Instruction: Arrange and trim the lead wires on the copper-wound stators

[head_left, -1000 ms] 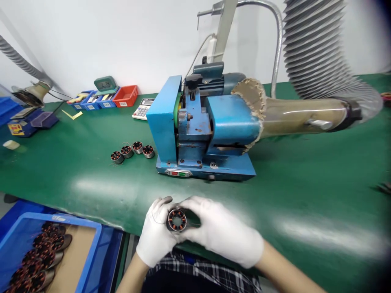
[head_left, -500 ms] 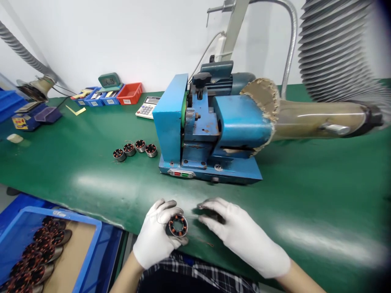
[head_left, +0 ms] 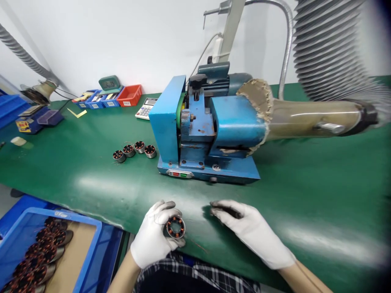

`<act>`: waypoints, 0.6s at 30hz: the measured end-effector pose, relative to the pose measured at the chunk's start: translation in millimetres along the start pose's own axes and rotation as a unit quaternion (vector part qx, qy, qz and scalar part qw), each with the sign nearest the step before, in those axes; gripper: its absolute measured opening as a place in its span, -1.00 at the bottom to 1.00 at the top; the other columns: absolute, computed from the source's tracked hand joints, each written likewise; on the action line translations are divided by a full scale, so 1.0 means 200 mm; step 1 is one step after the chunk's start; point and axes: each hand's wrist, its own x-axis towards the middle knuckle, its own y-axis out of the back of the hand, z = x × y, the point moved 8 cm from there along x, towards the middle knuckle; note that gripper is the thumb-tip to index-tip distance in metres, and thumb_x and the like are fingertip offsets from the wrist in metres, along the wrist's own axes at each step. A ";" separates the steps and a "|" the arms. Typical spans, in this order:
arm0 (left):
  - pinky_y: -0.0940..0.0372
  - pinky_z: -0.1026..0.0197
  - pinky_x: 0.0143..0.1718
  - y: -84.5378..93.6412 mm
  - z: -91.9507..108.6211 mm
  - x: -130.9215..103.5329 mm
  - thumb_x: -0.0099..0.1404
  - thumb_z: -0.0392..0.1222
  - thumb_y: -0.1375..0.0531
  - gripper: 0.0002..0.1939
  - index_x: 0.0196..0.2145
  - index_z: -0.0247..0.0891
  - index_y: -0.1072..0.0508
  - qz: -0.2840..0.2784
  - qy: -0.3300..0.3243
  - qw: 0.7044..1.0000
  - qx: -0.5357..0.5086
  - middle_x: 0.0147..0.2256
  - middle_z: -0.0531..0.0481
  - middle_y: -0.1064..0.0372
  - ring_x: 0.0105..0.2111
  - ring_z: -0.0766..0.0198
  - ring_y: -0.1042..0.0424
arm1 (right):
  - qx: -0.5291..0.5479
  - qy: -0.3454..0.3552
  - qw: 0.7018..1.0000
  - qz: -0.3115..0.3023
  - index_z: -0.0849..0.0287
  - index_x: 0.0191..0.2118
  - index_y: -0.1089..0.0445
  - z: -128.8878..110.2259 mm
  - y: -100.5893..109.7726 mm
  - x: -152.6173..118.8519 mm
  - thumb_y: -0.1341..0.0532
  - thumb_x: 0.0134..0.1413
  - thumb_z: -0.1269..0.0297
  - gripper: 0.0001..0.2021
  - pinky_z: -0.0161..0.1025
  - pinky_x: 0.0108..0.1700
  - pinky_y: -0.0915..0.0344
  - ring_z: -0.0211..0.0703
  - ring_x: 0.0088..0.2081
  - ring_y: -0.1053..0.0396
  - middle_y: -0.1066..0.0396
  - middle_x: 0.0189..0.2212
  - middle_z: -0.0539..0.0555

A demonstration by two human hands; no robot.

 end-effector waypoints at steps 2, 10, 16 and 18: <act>-0.04 0.09 0.16 0.00 0.00 0.00 -0.13 -0.22 -0.28 -0.36 -0.04 -0.19 -0.25 0.008 -0.005 1.000 0.014 0.02 -0.04 -0.19 0.09 0.24 -0.12 | -0.028 0.054 0.998 0.012 0.25 -0.14 -0.36 -0.06 -0.02 0.00 -0.15 0.02 0.20 -0.70 -0.24 -0.02 -0.18 -0.16 -0.10 -0.29 -0.34 -0.12 0.14; -0.20 0.06 0.05 0.03 0.03 0.03 -0.20 -0.23 -0.28 -0.46 -0.18 -0.28 -0.34 0.065 -0.042 0.997 -0.021 -0.11 -0.10 -0.32 -0.01 0.15 -0.25 | -0.258 0.216 0.936 -0.105 0.25 -0.31 -0.34 -0.26 -0.33 -0.04 0.03 0.11 0.42 -0.80 -0.17 -0.31 -0.14 -0.13 -0.38 -0.22 -0.31 -0.42 0.12; -0.33 0.20 -0.12 0.01 0.02 -0.02 -0.17 -0.34 -0.25 -0.48 -0.16 -0.27 -0.33 0.031 0.128 0.964 -0.230 -0.11 -0.13 -0.31 -0.16 0.21 -0.38 | -0.235 0.324 0.917 -0.008 0.25 -0.49 -0.24 -0.40 -0.22 -0.13 0.08 0.07 0.45 -0.78 -0.25 -0.41 -0.04 -0.21 -0.50 -0.09 -0.21 -0.56 0.09; -0.33 0.25 -0.13 0.02 0.03 -0.03 -0.11 -0.34 -0.25 -0.46 -0.10 -0.22 -0.30 0.001 0.158 0.928 -0.338 -0.06 -0.11 -0.28 -0.13 0.24 -0.37 | -0.153 0.285 0.945 -0.043 0.24 -0.46 -0.24 -0.41 -0.19 -0.11 0.10 0.16 0.38 -0.75 -0.31 -0.40 -0.08 -0.27 -0.49 -0.15 -0.25 -0.54 0.05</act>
